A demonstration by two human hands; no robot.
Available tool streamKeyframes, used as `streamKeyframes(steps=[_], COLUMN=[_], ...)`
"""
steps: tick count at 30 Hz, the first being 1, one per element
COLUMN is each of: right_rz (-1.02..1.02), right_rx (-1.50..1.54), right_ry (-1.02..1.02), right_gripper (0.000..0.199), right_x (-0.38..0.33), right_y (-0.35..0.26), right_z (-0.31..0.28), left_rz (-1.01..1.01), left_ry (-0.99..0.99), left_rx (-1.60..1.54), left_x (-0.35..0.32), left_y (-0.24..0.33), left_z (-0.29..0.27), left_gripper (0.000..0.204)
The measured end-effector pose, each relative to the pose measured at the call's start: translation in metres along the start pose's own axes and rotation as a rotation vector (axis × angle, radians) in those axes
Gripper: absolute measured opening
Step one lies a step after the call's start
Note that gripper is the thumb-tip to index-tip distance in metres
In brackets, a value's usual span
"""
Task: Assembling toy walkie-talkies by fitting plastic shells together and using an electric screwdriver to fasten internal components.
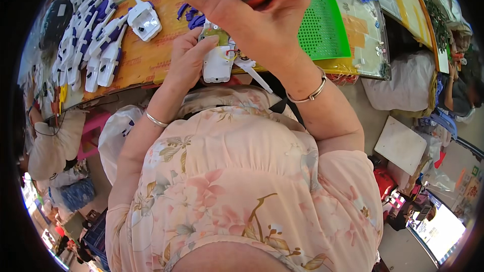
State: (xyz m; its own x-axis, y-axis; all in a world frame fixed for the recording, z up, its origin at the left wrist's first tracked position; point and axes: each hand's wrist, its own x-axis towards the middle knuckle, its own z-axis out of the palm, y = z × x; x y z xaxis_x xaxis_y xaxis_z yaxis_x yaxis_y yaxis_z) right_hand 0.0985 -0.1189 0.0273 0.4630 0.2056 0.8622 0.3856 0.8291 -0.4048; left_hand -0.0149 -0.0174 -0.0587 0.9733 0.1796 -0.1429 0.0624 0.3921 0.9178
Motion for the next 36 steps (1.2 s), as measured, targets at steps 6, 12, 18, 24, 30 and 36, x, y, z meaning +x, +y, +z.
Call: streamKeyframes(steps=[6, 12, 18, 24, 30, 36], right_rz=[0.057, 0.049, 0.634, -0.097, -0.209, 0.606], right_rx=[0.060, 0.097, -0.371, -0.145, -0.218, -0.378], right_ry=[0.034, 0.020, 0.332, 0.032, -0.145, 0.115], right_gripper=[0.025, 0.025, 0.025, 0.027, 0.027, 0.035], right_x=[-0.003, -0.003, 0.003, -0.007, -0.008, 0.006], right_y=[0.003, 0.006, -0.033, 0.011, 0.015, -0.045], right_z=[0.004, 0.002, 0.029, 0.002, -0.003, 0.017], left_rz=[-0.005, -0.013, -0.004, -0.016, -0.003, -0.042], left_ry=[-0.001, 0.004, 0.016, 0.001, 0.006, -0.004], left_rx=[0.017, 0.016, 0.003, -0.017, 0.007, -0.010], left_x=[0.001, 0.002, -0.001, 0.003, 0.002, 0.002], left_y=[-0.001, 0.001, 0.001, -0.002, 0.001, 0.002], left_z=[0.000, 0.003, 0.001, 0.000, 0.001, -0.002], left_gripper=[0.024, 0.023, 0.022, 0.023, 0.027, 0.023])
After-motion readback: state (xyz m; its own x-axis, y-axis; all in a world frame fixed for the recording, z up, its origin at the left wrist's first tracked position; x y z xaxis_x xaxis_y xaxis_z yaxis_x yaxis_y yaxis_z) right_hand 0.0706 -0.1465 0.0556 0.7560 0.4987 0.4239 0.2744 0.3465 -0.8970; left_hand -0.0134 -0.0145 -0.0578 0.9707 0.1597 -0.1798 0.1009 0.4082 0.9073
